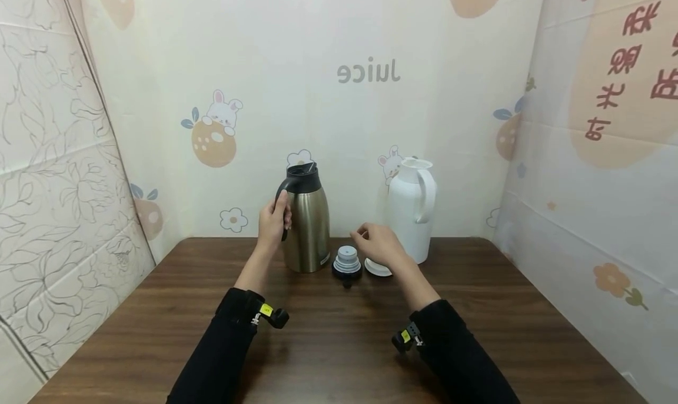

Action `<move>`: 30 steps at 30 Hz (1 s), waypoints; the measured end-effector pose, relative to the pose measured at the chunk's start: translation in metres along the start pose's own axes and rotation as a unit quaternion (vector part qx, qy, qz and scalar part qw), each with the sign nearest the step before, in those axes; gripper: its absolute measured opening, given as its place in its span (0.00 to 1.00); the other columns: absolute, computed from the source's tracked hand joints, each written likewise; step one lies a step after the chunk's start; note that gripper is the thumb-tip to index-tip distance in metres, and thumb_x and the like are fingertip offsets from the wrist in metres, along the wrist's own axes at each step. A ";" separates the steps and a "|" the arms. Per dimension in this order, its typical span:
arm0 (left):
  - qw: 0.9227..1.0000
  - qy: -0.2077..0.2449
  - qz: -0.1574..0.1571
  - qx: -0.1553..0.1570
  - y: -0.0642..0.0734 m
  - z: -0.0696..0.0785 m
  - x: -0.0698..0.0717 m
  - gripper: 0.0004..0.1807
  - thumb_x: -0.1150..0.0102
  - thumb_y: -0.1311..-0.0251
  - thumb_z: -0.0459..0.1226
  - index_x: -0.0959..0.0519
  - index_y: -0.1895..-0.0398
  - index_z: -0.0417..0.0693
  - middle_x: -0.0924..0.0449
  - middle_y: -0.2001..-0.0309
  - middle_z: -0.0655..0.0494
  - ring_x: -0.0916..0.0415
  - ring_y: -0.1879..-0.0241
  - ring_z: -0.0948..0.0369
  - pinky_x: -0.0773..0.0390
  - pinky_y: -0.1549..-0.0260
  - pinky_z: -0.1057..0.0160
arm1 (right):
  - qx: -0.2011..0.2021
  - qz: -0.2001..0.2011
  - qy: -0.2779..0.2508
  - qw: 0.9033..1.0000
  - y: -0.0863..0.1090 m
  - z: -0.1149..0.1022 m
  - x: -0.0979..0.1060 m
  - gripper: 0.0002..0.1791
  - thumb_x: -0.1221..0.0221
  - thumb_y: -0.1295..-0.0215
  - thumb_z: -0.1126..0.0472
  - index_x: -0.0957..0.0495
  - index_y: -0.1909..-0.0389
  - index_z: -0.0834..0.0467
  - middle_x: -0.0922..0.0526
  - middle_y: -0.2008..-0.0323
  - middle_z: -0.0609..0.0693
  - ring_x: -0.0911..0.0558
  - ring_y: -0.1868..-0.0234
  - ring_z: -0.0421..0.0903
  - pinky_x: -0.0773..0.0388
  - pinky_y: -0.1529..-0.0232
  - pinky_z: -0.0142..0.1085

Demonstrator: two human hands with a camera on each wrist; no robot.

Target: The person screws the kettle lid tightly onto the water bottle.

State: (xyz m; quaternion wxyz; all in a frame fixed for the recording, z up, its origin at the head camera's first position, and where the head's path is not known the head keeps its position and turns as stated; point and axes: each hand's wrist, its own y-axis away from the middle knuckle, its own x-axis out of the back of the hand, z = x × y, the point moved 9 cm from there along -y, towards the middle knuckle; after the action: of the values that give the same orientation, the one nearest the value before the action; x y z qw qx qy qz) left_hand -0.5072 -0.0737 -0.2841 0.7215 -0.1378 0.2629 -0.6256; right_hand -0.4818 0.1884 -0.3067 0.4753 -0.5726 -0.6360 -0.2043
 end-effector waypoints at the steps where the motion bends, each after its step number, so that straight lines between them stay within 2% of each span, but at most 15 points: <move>1: 1.000 0.005 -0.006 0.000 0.000 0.001 -0.001 0.23 0.46 0.19 0.51 0.28 0.74 0.49 0.33 0.82 0.60 0.38 0.84 0.66 0.34 0.82 0.69 | -0.002 0.001 0.001 1.000 0.000 0.000 0.001 0.25 0.48 0.17 0.46 0.18 0.42 0.62 0.14 0.47 0.60 0.16 0.43 0.60 0.20 0.44 0.56; 7: 0.999 0.032 -0.037 0.011 0.001 0.002 -0.004 0.25 0.49 0.18 0.51 0.31 0.75 0.48 0.38 0.84 0.60 0.41 0.85 0.65 0.36 0.81 0.67 | -0.002 0.000 0.002 1.000 0.000 0.001 0.002 0.24 0.47 0.18 0.46 0.17 0.43 0.62 0.13 0.48 0.59 0.16 0.44 0.59 0.20 0.44 0.56; 12: 0.998 0.034 -0.052 0.029 0.004 0.001 -0.002 0.27 0.49 0.19 0.53 0.33 0.77 0.49 0.41 0.87 0.63 0.44 0.87 0.66 0.37 0.82 0.68 | -0.003 -0.002 0.003 1.000 0.001 0.001 0.000 0.24 0.47 0.18 0.45 0.17 0.43 0.62 0.13 0.48 0.59 0.16 0.45 0.58 0.20 0.45 0.55; 23: 0.995 0.037 -0.087 0.016 0.012 0.010 0.008 0.29 0.53 0.17 0.53 0.35 0.77 0.46 0.44 0.88 0.64 0.47 0.88 0.65 0.42 0.85 0.67 | 0.000 -0.001 0.005 1.000 0.001 0.000 0.000 0.24 0.47 0.18 0.46 0.17 0.43 0.62 0.13 0.49 0.58 0.15 0.46 0.57 0.19 0.46 0.54; 30: 0.992 0.044 -0.115 0.031 0.018 0.015 0.013 0.29 0.56 0.16 0.54 0.36 0.76 0.46 0.44 0.87 0.63 0.49 0.88 0.66 0.42 0.84 0.67 | 0.004 0.001 0.004 1.000 0.001 -0.001 0.002 0.23 0.46 0.18 0.46 0.16 0.44 0.62 0.13 0.50 0.59 0.15 0.46 0.58 0.19 0.45 0.55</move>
State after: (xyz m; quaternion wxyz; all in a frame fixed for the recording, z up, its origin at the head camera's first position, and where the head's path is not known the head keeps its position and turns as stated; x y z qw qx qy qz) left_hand -0.4829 -0.0848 -0.2839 0.6361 -0.1169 0.2569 -0.7181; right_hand -0.4800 0.1887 -0.3049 0.4802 -0.5707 -0.6342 -0.2038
